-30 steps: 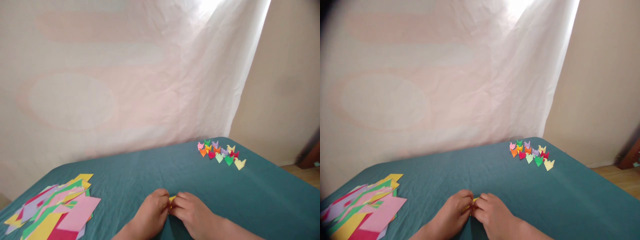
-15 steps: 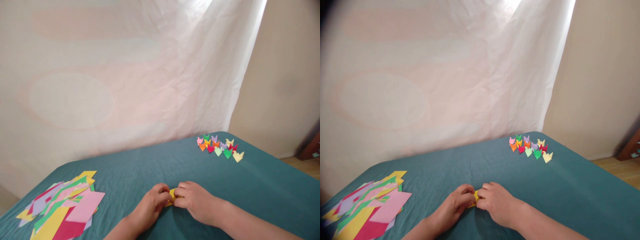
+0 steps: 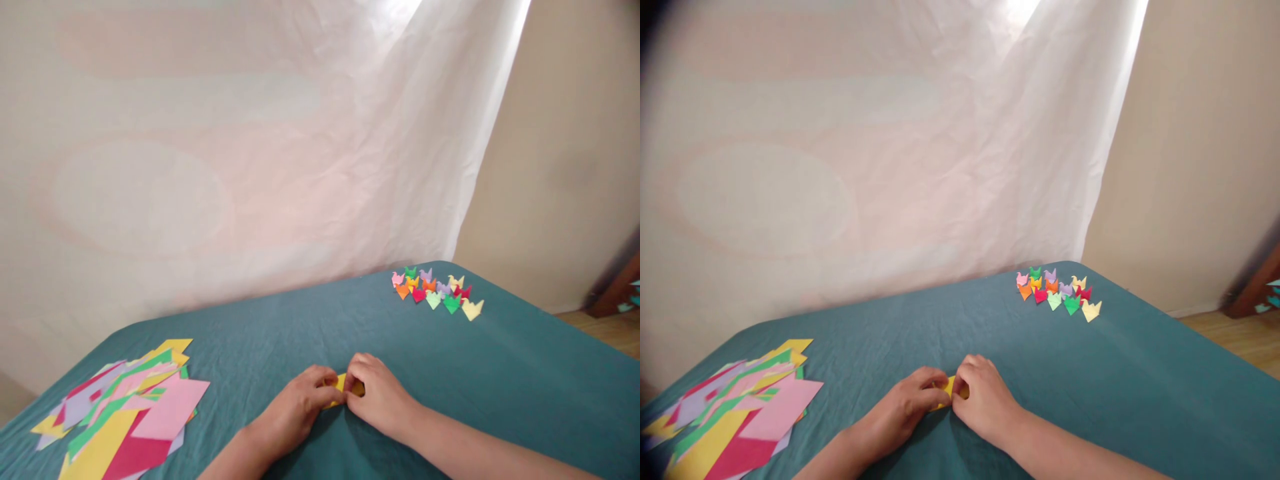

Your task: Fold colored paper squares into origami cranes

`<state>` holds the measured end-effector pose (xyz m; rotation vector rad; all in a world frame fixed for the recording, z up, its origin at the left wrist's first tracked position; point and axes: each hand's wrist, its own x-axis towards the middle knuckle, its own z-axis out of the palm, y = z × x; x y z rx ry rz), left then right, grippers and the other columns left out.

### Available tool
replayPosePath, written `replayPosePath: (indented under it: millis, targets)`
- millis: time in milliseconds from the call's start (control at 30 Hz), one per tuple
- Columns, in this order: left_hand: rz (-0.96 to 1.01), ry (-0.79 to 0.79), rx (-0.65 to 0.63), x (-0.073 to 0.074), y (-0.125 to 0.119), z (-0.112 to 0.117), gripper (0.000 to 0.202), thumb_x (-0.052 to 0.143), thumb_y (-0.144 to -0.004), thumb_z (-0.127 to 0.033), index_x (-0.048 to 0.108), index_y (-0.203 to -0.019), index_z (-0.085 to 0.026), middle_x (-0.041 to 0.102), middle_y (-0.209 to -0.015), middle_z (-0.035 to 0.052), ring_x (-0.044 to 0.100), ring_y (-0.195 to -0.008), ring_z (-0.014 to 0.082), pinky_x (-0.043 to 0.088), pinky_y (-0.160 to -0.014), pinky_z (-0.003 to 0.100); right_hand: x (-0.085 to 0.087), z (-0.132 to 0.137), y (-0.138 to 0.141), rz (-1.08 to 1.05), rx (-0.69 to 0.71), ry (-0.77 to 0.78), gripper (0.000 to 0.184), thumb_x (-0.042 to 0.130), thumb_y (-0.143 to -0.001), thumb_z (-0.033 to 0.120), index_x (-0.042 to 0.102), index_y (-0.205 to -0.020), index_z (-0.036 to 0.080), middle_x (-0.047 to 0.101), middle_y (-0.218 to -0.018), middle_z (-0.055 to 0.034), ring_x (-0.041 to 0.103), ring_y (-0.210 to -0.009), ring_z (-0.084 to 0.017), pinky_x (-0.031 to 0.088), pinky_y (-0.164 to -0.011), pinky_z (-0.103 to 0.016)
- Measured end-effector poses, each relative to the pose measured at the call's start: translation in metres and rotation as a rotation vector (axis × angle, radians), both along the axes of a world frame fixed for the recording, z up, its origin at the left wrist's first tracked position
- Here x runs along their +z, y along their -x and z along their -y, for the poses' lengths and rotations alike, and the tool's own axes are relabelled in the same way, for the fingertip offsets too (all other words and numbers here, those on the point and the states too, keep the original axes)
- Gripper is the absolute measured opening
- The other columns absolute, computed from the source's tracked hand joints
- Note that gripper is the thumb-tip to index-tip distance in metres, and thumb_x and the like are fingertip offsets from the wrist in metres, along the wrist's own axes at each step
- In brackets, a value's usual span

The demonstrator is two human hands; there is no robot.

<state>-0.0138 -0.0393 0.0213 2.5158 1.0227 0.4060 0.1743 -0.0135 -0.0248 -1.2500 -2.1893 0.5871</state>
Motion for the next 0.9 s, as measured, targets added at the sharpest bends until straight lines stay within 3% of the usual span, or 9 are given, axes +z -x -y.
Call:
replayPosePath:
  millis: [367,900]
  targets:
    - [-0.068,-0.096,-0.016,-0.009,0.006,-0.002,0.031,0.039,-0.091,-0.014,0.064,-0.105,-0.027,0.059,-0.112,0.0052,0.051,-0.104,0.0179,0.037,-0.091,0.031,0.004,-0.001,-0.004,0.02,-0.045,0.059,0.014,0.062,-0.066,0.012,0.065,-0.076,0.021,0.061,-0.084,-0.0004,0.053,-0.087,-0.017,0.031,-0.075,-0.027]
    - [-0.184,-0.132,-0.032,-0.003,0.022,-0.001,0.027,0.048,-0.085,-0.007,0.065,-0.092,-0.026,0.062,-0.106,-0.0008,0.052,-0.099,0.016,0.036,-0.087,0.027,0.003,-0.013,-0.015,-0.033,0.011,0.154,0.026,0.059,-0.059,0.004,0.065,-0.078,0.02,0.062,-0.084,0.0003,0.053,-0.08,-0.015,0.034,-0.07,-0.023]
